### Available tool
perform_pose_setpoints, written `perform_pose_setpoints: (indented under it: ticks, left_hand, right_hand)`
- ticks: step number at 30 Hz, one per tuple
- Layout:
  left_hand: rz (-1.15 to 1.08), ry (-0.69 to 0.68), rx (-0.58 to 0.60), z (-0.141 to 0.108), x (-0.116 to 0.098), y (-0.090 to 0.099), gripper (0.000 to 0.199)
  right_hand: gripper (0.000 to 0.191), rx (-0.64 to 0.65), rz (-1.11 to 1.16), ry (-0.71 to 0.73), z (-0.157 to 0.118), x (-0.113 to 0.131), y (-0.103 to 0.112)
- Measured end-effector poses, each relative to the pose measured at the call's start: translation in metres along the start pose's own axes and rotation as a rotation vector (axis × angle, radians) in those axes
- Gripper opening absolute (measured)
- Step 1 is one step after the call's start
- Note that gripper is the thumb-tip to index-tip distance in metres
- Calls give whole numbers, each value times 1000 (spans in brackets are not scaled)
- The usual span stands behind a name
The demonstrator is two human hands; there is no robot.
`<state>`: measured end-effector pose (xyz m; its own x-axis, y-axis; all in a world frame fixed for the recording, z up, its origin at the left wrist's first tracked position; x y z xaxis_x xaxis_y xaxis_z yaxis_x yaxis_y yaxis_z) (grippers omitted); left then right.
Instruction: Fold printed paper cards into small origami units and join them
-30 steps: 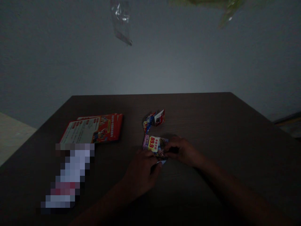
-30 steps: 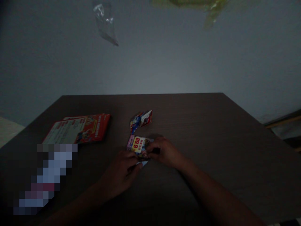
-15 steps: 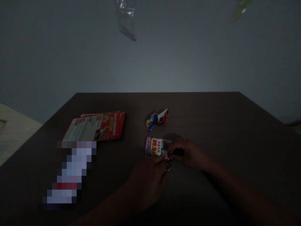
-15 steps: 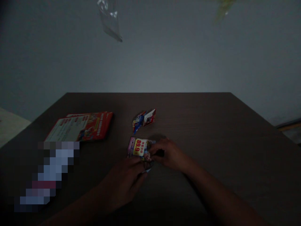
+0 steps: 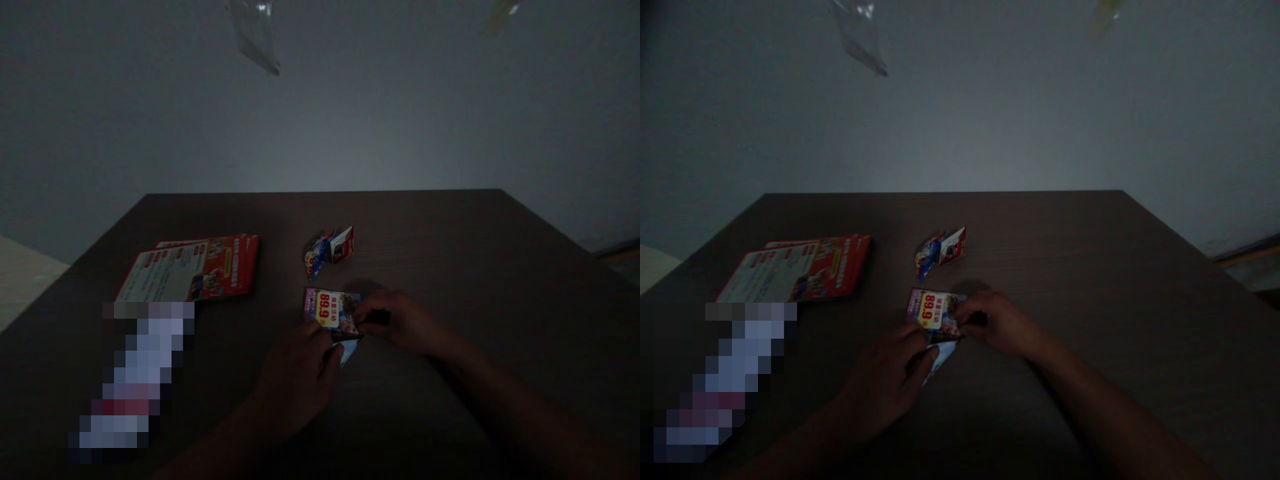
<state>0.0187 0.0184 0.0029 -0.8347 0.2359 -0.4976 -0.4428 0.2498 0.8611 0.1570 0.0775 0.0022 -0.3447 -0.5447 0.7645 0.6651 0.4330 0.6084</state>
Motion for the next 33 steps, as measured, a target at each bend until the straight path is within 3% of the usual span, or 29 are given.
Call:
perform_pose_setpoints:
  ticks: [11, 33]
  left_hand:
    - [2, 80, -28, 3, 5, 0, 20]
    - [1, 59, -92, 7, 14, 3, 18]
  right_hand:
    - [17, 70, 38, 49, -2, 14, 2]
    - [10, -23, -72, -10, -2, 5, -2]
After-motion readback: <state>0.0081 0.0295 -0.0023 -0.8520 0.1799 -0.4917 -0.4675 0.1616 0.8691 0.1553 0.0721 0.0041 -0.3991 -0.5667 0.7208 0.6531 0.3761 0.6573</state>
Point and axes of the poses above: each hand's wrist, its own z-axis towards the middle knuckle, its own y-axis out of the back of the hand, x = y × z, the point moved 7 cm from there along z, towards the middle knuckle, and after that the axes turned 5 degrees about y, right-handed, at the moved point
